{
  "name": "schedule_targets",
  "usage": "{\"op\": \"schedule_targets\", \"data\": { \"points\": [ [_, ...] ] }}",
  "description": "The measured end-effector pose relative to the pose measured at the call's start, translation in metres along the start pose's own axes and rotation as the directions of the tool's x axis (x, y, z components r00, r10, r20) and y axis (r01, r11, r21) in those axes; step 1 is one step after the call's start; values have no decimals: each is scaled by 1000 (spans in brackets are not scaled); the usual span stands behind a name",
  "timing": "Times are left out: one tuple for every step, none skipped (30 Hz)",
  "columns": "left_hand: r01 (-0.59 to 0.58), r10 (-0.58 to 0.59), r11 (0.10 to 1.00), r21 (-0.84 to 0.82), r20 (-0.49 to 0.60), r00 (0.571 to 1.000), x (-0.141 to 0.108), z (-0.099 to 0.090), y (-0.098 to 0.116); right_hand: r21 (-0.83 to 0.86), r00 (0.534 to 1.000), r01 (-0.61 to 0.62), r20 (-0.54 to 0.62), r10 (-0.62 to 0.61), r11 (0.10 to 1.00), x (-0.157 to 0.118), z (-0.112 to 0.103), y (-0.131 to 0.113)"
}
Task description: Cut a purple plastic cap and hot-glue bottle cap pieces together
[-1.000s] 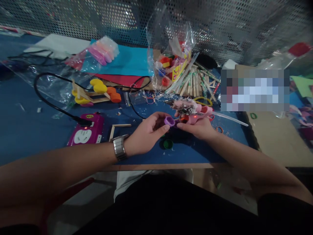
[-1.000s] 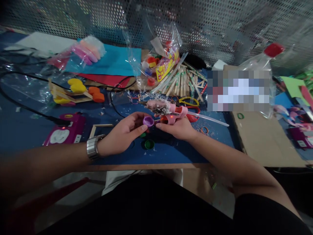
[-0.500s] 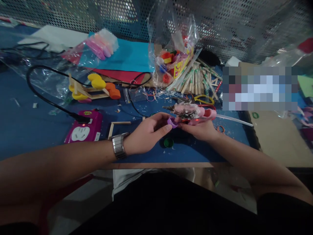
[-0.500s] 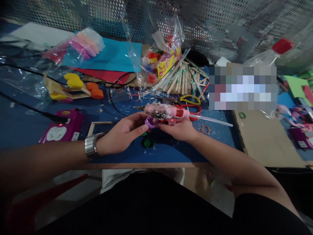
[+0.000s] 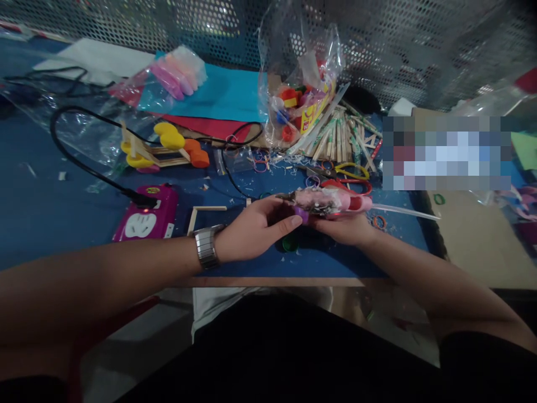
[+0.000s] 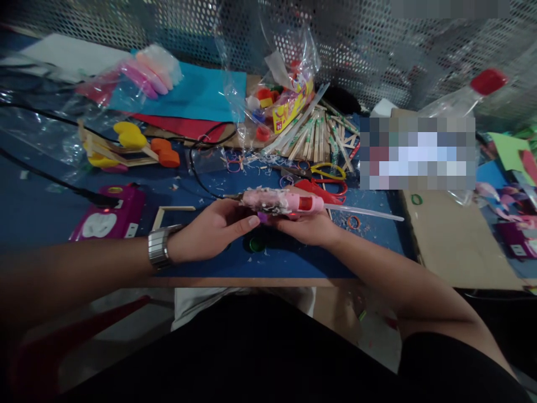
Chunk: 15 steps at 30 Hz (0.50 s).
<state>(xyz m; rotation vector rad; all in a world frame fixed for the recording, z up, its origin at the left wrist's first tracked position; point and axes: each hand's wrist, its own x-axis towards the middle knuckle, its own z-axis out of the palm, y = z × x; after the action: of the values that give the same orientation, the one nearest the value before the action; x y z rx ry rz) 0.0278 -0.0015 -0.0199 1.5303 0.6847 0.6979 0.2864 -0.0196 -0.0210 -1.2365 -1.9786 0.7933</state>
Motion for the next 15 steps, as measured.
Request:
{"op": "schedule_targets", "data": {
  "points": [
    [-22,22,1000,11,7,1000,0,0,0,1,999,24,38,-24,1000,1,0,-1],
    [-45,45,999,24,8,999,0,0,0,-6,996,51,69,-51,999,1,0,-2],
    [-66,66,997,36,6,998,0,0,-1,-19,993,78,89,-76,997,2,0,-2],
    [-80,80,996,45,0,997,0,-1,-1,-33,990,102,98,-98,994,2,-1,-3],
    [-85,85,995,48,-7,996,0,-1,-2,-41,989,114,99,-109,993,2,-1,-3],
    [-81,81,996,42,-10,997,0,-1,-2,-46,990,113,92,-108,993,2,-1,-4],
    [-71,71,997,32,-7,997,0,-1,-2,-49,991,102,87,-97,994,2,-1,-5],
    [-58,58,998,21,0,998,0,-1,-1,-47,994,83,77,-79,995,2,-1,-6],
    [-44,44,999,8,9,999,0,-1,-1,-39,996,60,61,-57,997,2,-1,-8],
    [-26,26,1000,-6,17,1000,0,-1,0,-28,999,38,39,-37,999,2,-1,-9],
    [-11,11,1000,-20,22,1000,0,0,0,-14,1000,21,14,-21,1000,2,-1,-10],
    [2,-1,999,-33,21,1000,1,0,1,4,1000,12,-8,-12,1000,2,0,-11],
    [8,-7,999,-45,15,1000,1,0,1,22,1000,9,-26,-8,1000,2,0,-12],
    [9,-9,998,-54,6,1000,1,0,1,39,999,11,-37,-10,999,2,0,-12],
    [3,-3,998,-62,-4,1000,1,1,1,55,999,13,-37,-11,998,2,0,-12]
  ]
}}
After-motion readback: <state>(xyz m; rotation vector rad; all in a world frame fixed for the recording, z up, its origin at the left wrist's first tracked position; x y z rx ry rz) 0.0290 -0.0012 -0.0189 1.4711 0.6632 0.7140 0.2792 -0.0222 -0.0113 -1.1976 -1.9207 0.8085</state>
